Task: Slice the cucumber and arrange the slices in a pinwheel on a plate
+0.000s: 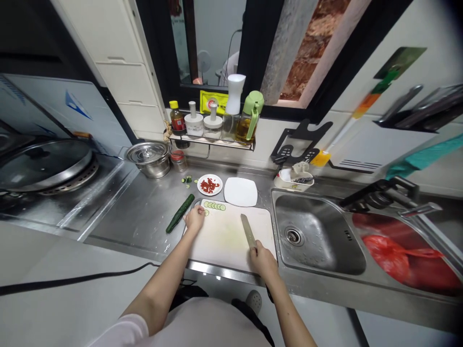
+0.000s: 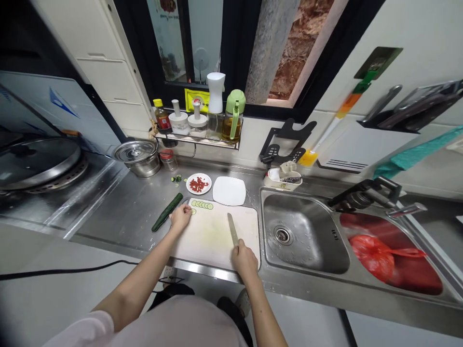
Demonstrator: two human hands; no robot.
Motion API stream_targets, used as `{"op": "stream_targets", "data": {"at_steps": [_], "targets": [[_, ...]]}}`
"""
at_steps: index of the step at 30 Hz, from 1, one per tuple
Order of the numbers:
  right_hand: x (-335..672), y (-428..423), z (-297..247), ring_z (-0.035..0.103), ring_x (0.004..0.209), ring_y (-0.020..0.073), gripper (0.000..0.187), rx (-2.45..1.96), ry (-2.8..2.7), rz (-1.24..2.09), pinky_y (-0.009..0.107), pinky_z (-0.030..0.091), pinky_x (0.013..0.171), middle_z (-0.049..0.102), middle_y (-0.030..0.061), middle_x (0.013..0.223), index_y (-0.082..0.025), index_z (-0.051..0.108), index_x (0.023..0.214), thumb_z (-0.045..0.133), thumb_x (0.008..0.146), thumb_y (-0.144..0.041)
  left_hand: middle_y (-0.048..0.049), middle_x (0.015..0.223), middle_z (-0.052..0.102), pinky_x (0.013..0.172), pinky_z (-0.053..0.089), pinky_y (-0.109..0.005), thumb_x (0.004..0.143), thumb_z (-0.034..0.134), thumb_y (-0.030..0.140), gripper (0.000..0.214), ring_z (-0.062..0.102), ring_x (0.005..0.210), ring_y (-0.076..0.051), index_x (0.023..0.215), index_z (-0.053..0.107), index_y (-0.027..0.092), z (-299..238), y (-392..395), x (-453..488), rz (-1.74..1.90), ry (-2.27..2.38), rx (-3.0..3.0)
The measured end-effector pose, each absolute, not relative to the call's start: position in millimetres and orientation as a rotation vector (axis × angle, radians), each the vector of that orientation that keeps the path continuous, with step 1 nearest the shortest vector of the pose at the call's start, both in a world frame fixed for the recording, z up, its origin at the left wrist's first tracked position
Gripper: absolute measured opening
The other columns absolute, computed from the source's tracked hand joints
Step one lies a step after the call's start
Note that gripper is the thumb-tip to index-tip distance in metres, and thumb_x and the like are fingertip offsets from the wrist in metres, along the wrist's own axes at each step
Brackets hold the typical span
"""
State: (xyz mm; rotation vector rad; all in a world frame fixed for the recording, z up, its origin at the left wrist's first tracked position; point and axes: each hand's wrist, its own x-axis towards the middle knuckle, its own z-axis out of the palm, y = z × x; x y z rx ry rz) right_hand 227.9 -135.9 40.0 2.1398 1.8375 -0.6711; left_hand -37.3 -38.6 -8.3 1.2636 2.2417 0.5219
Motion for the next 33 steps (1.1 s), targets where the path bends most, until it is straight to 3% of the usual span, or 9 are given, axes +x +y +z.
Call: {"op": "stream_targets", "data": {"at_steps": [10, 33], "targets": [[229.5, -135.3, 38.1, 0.065, 0.094, 0.0225, 0.032, 2.154, 1.842, -0.683, 0.028, 0.037, 0.068, 0.070, 0.0122, 0.101, -0.019, 0.053, 0.117, 0.032, 0.096, -0.028, -0.0050, 0.106, 0.071, 0.091, 0.033, -0.040, 0.086, 0.050, 0.023, 0.023, 0.059, 0.106, -0.026, 0.094, 0.070, 0.028, -7.4, -37.8, -38.2, 0.390, 2.293, 1.498], [228.3, -131.4, 39.0, 0.066, 0.094, 0.0220, 0.030, 2.121, 1.845, -0.726, 0.029, 0.038, 0.068, 0.070, 0.0110, 0.102, -0.019, 0.051, 0.115, 0.031, 0.094, -0.025, -0.0090, 0.110, 0.064, 0.093, 0.029, -0.042, 0.088, 0.050, 0.034, 0.029, 0.051, 0.108, -0.028, 0.112, 0.068, 0.029, -7.2, -12.7, 26.8, 0.397, 2.109, 1.830]]}}
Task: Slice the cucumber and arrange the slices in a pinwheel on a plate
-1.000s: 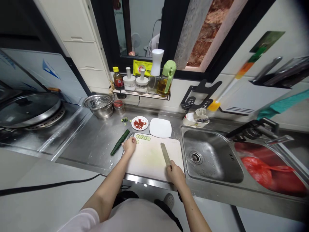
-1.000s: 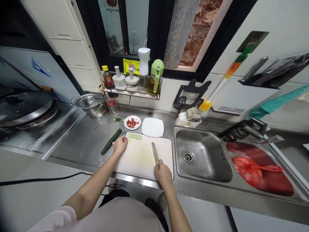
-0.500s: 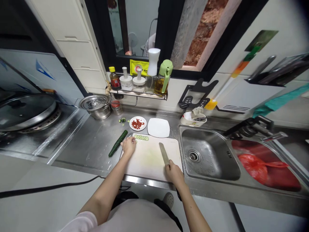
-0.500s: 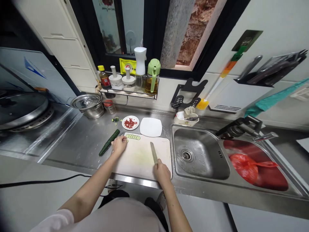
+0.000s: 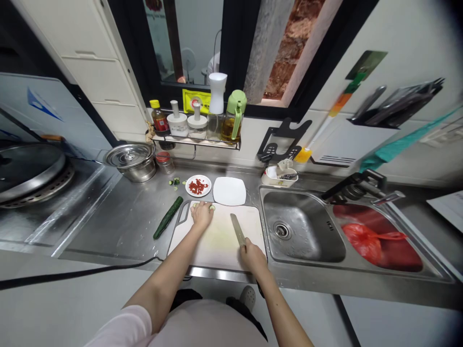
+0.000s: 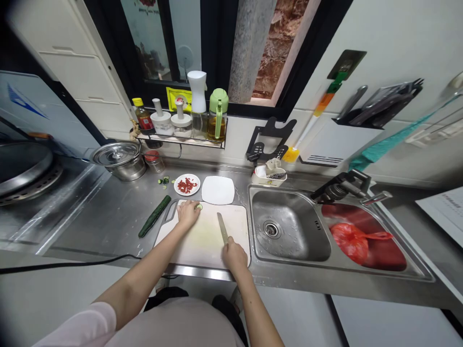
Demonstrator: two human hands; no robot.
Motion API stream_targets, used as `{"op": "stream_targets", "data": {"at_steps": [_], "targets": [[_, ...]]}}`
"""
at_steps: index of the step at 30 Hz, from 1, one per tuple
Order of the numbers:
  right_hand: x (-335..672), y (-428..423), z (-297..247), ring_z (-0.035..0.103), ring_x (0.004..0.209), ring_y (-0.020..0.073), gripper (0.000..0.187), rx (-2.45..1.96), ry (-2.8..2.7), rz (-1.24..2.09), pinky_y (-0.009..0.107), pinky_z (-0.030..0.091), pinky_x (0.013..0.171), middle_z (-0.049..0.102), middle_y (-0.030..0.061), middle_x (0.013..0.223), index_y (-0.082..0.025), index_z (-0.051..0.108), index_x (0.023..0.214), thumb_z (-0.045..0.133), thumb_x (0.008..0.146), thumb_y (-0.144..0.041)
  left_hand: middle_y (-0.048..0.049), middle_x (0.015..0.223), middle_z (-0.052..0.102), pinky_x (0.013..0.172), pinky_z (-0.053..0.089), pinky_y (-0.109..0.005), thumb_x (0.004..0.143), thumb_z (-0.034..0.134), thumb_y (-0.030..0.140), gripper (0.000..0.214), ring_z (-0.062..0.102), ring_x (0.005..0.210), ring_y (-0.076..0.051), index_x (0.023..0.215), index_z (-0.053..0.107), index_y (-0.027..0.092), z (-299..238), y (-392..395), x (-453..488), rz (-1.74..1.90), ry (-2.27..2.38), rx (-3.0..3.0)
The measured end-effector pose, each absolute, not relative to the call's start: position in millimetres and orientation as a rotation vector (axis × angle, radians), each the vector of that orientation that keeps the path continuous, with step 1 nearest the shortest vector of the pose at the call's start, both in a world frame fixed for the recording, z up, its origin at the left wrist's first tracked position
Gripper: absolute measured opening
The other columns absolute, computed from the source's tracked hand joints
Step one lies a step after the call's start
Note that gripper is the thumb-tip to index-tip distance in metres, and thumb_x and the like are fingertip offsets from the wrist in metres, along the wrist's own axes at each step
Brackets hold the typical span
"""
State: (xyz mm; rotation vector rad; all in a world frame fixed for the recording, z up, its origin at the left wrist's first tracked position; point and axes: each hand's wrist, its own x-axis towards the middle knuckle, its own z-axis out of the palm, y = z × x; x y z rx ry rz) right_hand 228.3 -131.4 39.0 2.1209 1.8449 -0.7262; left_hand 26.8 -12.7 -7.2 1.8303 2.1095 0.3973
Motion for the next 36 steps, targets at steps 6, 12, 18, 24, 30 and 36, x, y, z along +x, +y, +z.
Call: {"op": "stream_targets", "data": {"at_steps": [6, 12, 18, 24, 30, 36], "targets": [[228.0, -130.7, 43.5, 0.066, 0.095, 0.0217, 0.030, 2.108, 1.818, -0.745, 0.029, 0.038, 0.068, 0.070, 0.0109, 0.103, -0.019, 0.051, 0.115, 0.031, 0.094, -0.026, -0.0104, 0.111, 0.062, 0.094, 0.028, -0.043, 0.089, 0.049, 0.030, 0.029, 0.049, 0.109, -0.029, 0.111, 0.068, 0.028, -8.2, -7.8, 31.1, 0.273, 2.096, 1.959], [229.8, -130.9, 38.6, 0.065, 0.095, 0.0214, 0.031, 2.105, 1.842, -0.746, 0.029, 0.039, 0.069, 0.069, 0.0108, 0.103, -0.019, 0.052, 0.116, 0.031, 0.093, -0.025, -0.0094, 0.112, 0.063, 0.093, 0.027, -0.042, 0.088, 0.049, 0.025, 0.029, 0.050, 0.109, -0.028, 0.111, 0.067, 0.028, -7.2, -9.1, 30.8, 0.308, 2.066, 1.963], [229.3, -130.7, 39.3, 0.065, 0.095, 0.0222, 0.033, 2.130, 1.832, -0.768, 0.030, 0.040, 0.073, 0.069, 0.0121, 0.103, -0.018, 0.053, 0.117, 0.032, 0.093, -0.025, -0.0071, 0.105, 0.067, 0.090, 0.027, -0.041, 0.088, 0.050, 0.023, 0.022, 0.052, 0.105, -0.026, 0.101, 0.067, 0.026, -4.8, -20.0, 30.4, 0.361, 2.028, 1.993], [229.9, -130.3, 36.8, 0.065, 0.095, 0.0230, 0.030, 2.134, 1.851, -0.750, 0.030, 0.040, 0.071, 0.070, 0.0119, 0.102, -0.019, 0.053, 0.115, 0.033, 0.093, -0.024, -0.0061, 0.105, 0.069, 0.088, 0.027, -0.039, 0.087, 0.050, 0.020, 0.018, 0.054, 0.105, -0.025, 0.096, 0.065, 0.025, -0.8, -30.1, 32.5, 0.386, 1.997, 1.961], [230.0, -130.2, 34.1, 0.066, 0.095, 0.0228, 0.030, 2.112, 1.857, -0.738, 0.029, 0.040, 0.070, 0.070, 0.0114, 0.102, -0.020, 0.053, 0.114, 0.033, 0.093, -0.024, -0.0022, 0.099, 0.071, 0.088, 0.027, -0.038, 0.087, 0.051, 0.022, 0.016, 0.057, 0.100, -0.023, 0.094, 0.065, 0.026, 2.9, -44.8, 33.3, 0.423, 1.991, 1.803], [229.9, -130.5, 32.9, 0.066, 0.094, 0.0230, 0.031, 2.124, 1.863, -0.735, 0.030, 0.040, 0.070, 0.070, 0.0113, 0.102, -0.019, 0.052, 0.115, 0.032, 0.093, -0.025, 0.0015, 0.092, 0.072, 0.087, 0.029, -0.035, 0.084, 0.054, 0.024, 0.016, 0.061, 0.096, -0.020, 0.095, 0.066, 0.027, -2.0, -65.7, 30.2, 0.475, 1.925, 1.637]]}}
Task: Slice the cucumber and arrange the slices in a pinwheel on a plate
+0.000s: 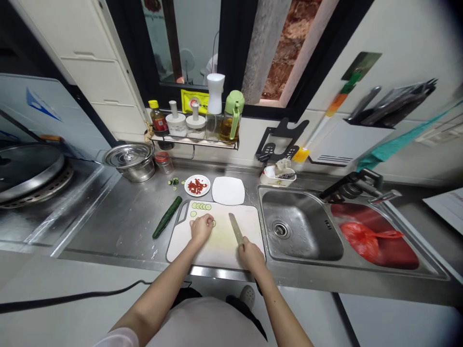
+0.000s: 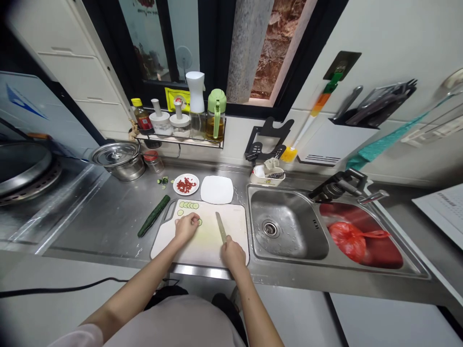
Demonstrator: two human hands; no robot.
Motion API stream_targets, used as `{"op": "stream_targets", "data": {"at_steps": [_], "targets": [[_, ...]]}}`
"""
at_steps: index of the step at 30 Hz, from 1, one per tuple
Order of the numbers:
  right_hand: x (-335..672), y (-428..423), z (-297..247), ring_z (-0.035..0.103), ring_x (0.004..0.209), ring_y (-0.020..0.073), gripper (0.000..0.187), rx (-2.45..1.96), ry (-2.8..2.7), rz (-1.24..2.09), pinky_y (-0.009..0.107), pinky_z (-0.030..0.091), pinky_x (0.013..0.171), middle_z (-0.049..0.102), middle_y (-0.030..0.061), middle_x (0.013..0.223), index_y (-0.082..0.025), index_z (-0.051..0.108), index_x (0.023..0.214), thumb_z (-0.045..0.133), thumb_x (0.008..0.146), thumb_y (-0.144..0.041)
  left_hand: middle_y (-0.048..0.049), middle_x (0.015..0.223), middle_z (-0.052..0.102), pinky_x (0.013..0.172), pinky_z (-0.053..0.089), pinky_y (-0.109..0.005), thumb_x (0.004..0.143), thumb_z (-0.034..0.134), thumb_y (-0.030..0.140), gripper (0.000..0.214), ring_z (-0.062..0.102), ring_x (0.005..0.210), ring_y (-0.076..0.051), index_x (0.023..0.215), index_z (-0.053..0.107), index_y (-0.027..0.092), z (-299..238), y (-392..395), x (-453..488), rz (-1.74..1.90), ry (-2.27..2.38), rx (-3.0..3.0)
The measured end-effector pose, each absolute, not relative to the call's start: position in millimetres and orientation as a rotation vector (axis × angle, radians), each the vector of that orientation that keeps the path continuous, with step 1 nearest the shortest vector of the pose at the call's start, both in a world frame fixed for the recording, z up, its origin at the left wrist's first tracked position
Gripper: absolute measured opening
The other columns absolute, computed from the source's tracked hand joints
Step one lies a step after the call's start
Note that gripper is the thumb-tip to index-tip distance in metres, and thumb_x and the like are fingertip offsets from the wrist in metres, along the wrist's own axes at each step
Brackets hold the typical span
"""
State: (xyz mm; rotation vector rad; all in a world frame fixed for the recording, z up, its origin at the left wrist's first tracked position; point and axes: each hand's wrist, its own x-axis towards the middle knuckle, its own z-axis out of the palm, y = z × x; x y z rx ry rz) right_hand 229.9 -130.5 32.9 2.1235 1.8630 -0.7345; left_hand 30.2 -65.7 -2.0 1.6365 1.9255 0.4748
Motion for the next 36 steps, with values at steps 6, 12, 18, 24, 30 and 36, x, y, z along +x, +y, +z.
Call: {"op": "stream_targets", "data": {"at_steps": [6, 12, 18, 24, 30, 36], "targets": [[229.8, -130.6, 32.2, 0.066, 0.094, 0.0232, 0.031, 2.121, 1.876, -0.721, 0.030, 0.040, 0.069, 0.070, 0.0116, 0.101, -0.019, 0.052, 0.116, 0.033, 0.093, -0.024, 0.0006, 0.092, 0.072, 0.087, 0.030, -0.035, 0.084, 0.053, 0.022, 0.020, 0.061, 0.096, -0.020, 0.096, 0.067, 0.028, -6.7, -75.2, 28.9, 0.430, 1.936, 1.640], [229.6, -130.5, 32.0, 0.066, 0.093, 0.0231, 0.030, 2.120, 1.862, -0.737, 0.030, 0.040, 0.069, 0.070, 0.0116, 0.101, -0.019, 0.053, 0.114, 0.032, 0.093, -0.024, -0.0023, 0.099, 0.071, 0.087, 0.030, -0.037, 0.085, 0.053, 0.025, 0.017, 0.058, 0.101, -0.024, 0.096, 0.067, 0.027, -9.7, -79.4, 26.2, 0.433, 1.983, 1.762], [229.9, -130.5, 31.7, 0.066, 0.095, 0.0226, 0.030, 2.123, 1.854, -0.736, 0.029, 0.039, 0.069, 0.070, 0.0114, 0.102, -0.020, 0.052, 0.115, 0.032, 0.093, -0.025, -0.0010, 0.098, 0.072, 0.086, 0.032, -0.036, 0.088, 0.051, 0.026, 0.019, 0.058, 0.101, -0.022, 0.099, 0.067, 0.028, -15.9, -80.0, 20.7, 0.482, 2.008, 1.643], [228.3, -132.0, 34.1, 0.066, 0.095, 0.0234, 0.029, 2.118, 1.862, -0.704, 0.030, 0.040, 0.070, 0.070, 0.0118, 0.102, -0.019, 0.052, 0.115, 0.031, 0.094, -0.025, -0.0027, 0.100, 0.072, 0.088, 0.033, -0.037, 0.088, 0.052, 0.024, 0.019, 0.058, 0.103, -0.023, 0.098, 0.067, 0.027, -17.9, -78.8, 20.1, 0.478, 2.029, 1.623], [225.7, -139.7, 45.1, 0.066, 0.095, 0.0225, 0.030, 2.058, 1.948, -0.622, 0.029, 0.039, 0.073, 0.070, 0.0128, 0.100, -0.019, 0.052, 0.113, 0.029, 0.099, -0.031, -0.0029, 0.101, 0.072, 0.090, 0.034, -0.037, 0.088, 0.052, 0.025, 0.019, 0.058, 0.104, -0.023, 0.100, 0.067, 0.027, -13.5, -79.6, 18.4, 0.469, 2.015, 1.605], [222.7, -154.4, 56.6, 0.066, 0.091, 0.0225, 0.028, 1.909, 2.097, -0.580, 0.029, 0.038, 0.072, 0.070, 0.0110, 0.095, -0.020, 0.055, 0.109, 0.032, 0.098, -0.032, -0.0029, 0.102, 0.072, 0.089, 0.034, -0.037, 0.087, 0.054, 0.027, 0.018, 0.058, 0.105, -0.023, 0.099, 0.067, 0.027, -11.8, -78.4, 17.9, 0.453, 2.024, 1.573]]}}
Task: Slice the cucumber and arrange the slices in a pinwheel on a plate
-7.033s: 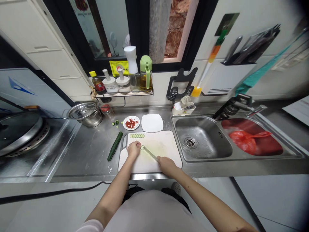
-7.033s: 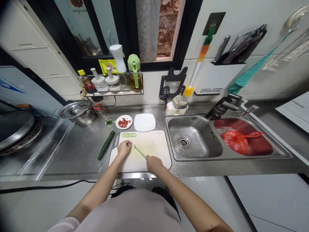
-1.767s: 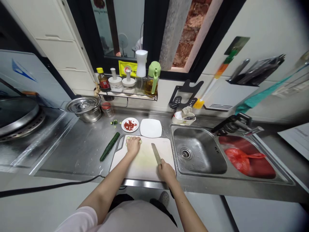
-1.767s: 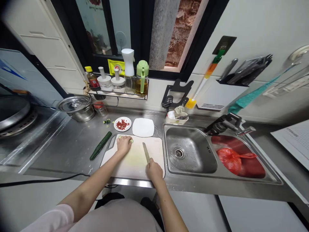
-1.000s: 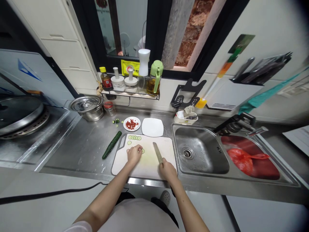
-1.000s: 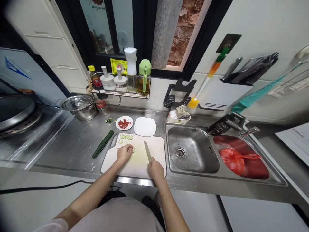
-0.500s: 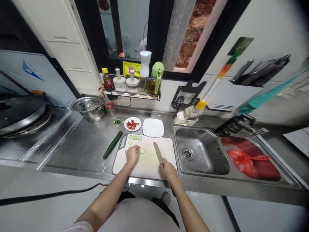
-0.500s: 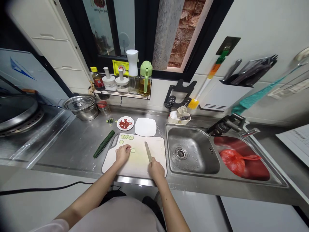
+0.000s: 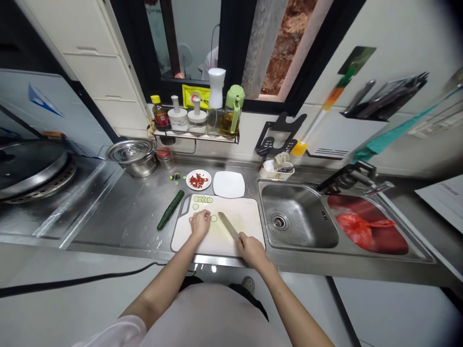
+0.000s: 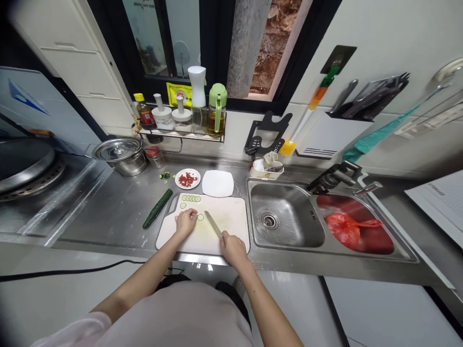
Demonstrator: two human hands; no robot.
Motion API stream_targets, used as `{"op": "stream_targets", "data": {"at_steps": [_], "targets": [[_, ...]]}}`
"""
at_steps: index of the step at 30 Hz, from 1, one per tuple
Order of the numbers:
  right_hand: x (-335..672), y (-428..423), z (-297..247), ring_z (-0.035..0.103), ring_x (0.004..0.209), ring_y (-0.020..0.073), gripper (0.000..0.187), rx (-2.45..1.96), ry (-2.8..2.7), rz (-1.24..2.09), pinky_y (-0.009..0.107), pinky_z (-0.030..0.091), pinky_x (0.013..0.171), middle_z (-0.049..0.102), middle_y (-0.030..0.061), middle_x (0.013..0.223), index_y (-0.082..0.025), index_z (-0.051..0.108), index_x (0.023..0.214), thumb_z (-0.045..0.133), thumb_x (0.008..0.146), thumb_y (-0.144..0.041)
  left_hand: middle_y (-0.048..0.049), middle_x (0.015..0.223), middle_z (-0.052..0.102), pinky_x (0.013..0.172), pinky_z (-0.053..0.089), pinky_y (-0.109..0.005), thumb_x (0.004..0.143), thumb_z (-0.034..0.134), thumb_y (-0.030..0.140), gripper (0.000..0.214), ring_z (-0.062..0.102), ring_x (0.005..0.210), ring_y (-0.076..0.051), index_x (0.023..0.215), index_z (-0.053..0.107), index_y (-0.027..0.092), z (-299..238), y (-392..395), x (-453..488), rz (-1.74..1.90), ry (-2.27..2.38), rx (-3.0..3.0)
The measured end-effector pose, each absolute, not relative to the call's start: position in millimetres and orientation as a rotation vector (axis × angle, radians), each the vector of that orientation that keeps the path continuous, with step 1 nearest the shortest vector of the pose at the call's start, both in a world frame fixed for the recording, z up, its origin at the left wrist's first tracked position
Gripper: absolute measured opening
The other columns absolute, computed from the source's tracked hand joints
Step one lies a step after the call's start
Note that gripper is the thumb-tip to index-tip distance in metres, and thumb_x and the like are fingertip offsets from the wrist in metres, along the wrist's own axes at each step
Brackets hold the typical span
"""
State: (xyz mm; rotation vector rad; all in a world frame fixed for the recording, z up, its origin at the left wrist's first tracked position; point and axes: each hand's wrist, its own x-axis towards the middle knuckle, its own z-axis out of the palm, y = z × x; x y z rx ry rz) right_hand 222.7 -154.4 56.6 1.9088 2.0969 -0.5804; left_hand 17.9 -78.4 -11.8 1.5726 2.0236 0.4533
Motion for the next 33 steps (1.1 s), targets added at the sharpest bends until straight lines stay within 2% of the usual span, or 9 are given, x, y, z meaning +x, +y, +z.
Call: {"op": "stream_targets", "data": {"at_steps": [8, 23, 33], "targets": [[214.2, -155.9, 64.7, 0.065, 0.095, 0.0232, 0.028, 1.795, 2.128, -0.562, 0.030, 0.040, 0.076, 0.070, 0.0126, 0.098, -0.019, 0.056, 0.111, 0.033, 0.097, -0.026, -0.0031, 0.099, 0.072, 0.089, 0.033, -0.037, 0.086, 0.055, 0.028, 0.017, 0.058, 0.104, -0.024, 0.098, 0.067, 0.027, -15.0, -76.4, 18.9, 0.469, 2.032, 1.561], [206.5, -150.4, 60.5, 0.065, 0.097, 0.0243, 0.027, 1.758, 2.125, -0.565, 0.031, 0.041, 0.078, 0.069, 0.0137, 0.100, -0.019, 0.055, 0.112, 0.034, 0.097, -0.026, -0.0026, 0.100, 0.073, 0.087, 0.033, -0.037, 0.085, 0.055, 0.028, 0.016, 0.058, 0.105, -0.023, 0.096, 0.067, 0.027, -13.9, -73.5, 19.3, 0.430, 2.049, 1.553], [205.2, -141.6, 64.8, 0.065, 0.098, 0.0245, 0.030, 1.663, 2.119, -0.603, 0.031, 0.043, 0.076, 0.069, 0.0158, 0.101, -0.015, 0.054, 0.116, 0.034, 0.094, -0.014, -0.0017, 0.098, 0.073, 0.088, 0.032, -0.037, 0.084, 0.055, 0.029, 0.015, 0.058, 0.104, -0.023, 0.093, 0.067, 0.027, -12.9, -71.9, 17.7, 0.427, 2.031, 1.555]]}}
